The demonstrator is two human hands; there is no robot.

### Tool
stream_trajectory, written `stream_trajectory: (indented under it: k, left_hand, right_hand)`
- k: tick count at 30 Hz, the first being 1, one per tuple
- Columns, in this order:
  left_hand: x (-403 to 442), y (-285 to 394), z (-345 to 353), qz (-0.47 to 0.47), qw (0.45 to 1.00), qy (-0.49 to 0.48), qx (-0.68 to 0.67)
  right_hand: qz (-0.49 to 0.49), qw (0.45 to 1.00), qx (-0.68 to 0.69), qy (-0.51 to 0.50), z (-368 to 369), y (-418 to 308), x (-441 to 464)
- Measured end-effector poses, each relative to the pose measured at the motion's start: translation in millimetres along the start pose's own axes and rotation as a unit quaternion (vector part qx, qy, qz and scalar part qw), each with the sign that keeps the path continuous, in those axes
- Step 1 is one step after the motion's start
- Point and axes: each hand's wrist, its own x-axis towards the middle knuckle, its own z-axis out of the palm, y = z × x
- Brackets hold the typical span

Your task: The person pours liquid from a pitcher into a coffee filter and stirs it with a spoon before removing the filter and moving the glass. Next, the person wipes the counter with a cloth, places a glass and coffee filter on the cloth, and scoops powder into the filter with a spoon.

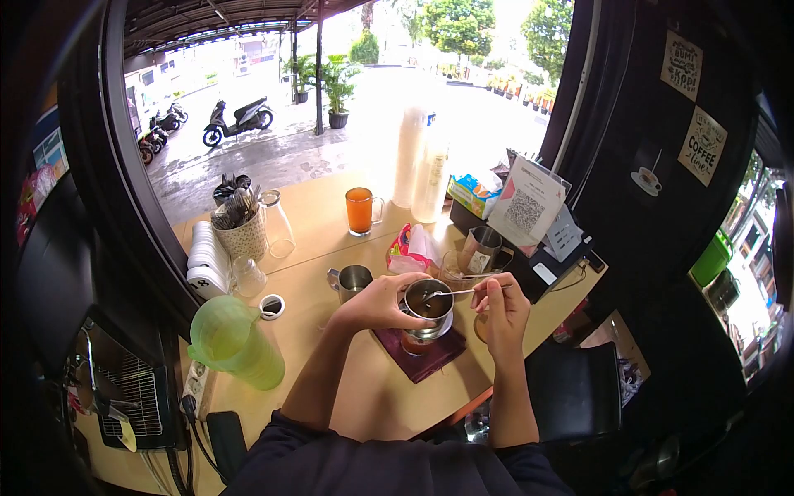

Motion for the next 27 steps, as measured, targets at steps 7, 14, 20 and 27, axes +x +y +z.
stream_trajectory:
  k: [7,14,20,27]
  left_hand:
    - [0,4,0,-0.008,1.000,-0.004,0.008]
    - [0,-2,-1,-0.009,1.000,-0.001,0.017]
    - [2,-12,0,0.027,0.999,0.017,0.037]
    - [1,-4,0,0.031,0.999,0.021,0.031]
  right_hand:
    - [0.009,1.000,-0.006,0.005,2,-3,0]
    - [0.010,1.000,0.002,0.015,1,0,0]
    - [0.008,1.000,0.000,-0.001,5,-5,-1]
    - [0.004,1.000,-0.004,0.002,6,-5,0]
